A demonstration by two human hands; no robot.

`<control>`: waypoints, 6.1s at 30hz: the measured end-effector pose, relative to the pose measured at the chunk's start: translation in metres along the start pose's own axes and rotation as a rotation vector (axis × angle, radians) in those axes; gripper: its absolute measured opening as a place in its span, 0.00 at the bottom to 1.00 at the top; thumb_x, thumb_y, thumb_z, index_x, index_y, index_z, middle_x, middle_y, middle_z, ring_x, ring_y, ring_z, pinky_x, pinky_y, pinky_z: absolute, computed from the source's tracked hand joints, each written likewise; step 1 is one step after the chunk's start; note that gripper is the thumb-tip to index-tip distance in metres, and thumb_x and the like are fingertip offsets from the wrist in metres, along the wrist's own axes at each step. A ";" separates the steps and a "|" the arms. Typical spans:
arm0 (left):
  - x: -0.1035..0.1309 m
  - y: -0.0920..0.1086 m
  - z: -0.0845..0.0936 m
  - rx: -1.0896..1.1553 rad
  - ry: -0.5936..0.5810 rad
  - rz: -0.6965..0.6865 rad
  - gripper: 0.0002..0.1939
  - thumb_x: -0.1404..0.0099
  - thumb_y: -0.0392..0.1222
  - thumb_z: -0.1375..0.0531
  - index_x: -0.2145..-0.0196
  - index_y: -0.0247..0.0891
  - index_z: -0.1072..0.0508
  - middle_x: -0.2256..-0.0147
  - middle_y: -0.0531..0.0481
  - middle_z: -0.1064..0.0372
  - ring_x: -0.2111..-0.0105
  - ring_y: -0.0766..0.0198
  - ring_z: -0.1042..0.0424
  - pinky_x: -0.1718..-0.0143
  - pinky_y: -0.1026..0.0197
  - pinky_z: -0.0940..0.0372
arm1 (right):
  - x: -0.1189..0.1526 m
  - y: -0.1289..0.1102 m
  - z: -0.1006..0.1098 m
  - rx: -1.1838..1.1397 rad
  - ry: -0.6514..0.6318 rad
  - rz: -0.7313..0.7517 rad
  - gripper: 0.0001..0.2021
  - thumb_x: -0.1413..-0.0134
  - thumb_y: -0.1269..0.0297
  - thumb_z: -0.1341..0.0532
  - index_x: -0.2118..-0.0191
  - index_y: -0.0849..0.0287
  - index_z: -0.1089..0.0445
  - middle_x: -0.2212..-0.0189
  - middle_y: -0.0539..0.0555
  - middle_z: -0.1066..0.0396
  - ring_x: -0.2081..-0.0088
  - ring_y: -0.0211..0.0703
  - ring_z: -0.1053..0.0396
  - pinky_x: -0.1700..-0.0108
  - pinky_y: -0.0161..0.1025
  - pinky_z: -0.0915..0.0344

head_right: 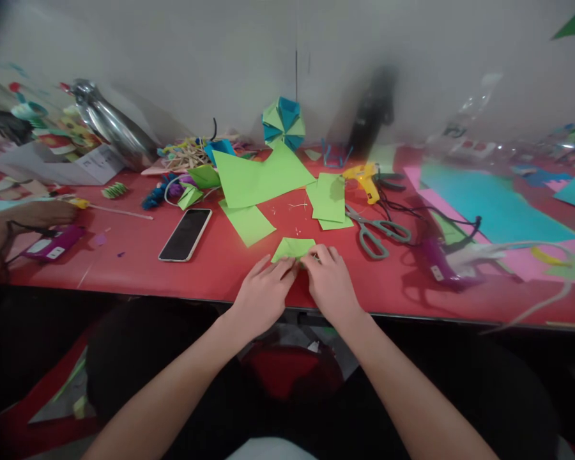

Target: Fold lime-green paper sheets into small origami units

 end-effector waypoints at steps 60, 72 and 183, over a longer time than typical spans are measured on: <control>-0.021 -0.023 0.002 0.115 0.127 0.039 0.14 0.28 0.50 0.43 0.51 0.44 0.23 0.55 0.50 0.20 0.58 0.58 0.23 0.54 0.51 0.36 | 0.013 0.058 0.012 -0.195 -0.089 -0.152 0.15 0.41 0.57 0.37 0.51 0.55 0.23 0.40 0.60 0.31 0.38 0.60 0.36 0.38 0.63 0.38; -0.035 -0.049 0.004 0.210 0.178 0.090 0.12 0.29 0.50 0.42 0.58 0.49 0.18 0.64 0.55 0.18 0.66 0.62 0.22 0.71 0.63 0.37 | 0.000 0.051 0.028 -0.395 0.064 -0.212 0.17 0.42 0.54 0.35 0.50 0.55 0.27 0.48 0.60 0.26 0.46 0.52 0.29 0.42 0.53 0.33; -0.036 -0.068 0.007 0.830 0.440 0.304 0.21 0.41 0.29 0.44 0.51 0.43 0.34 0.55 0.46 0.26 0.58 0.59 0.25 0.58 0.57 0.30 | -0.019 0.009 0.024 -0.983 0.286 -0.398 0.09 0.42 0.58 0.35 0.59 0.56 0.22 0.59 0.56 0.21 0.58 0.46 0.23 0.51 0.46 0.27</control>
Point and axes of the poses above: each hand's wrist, its own x-axis away from the middle knuckle, its own z-axis out of the back of the hand, y = z × x, the point moved 6 cm from there along -x, towards the middle knuckle
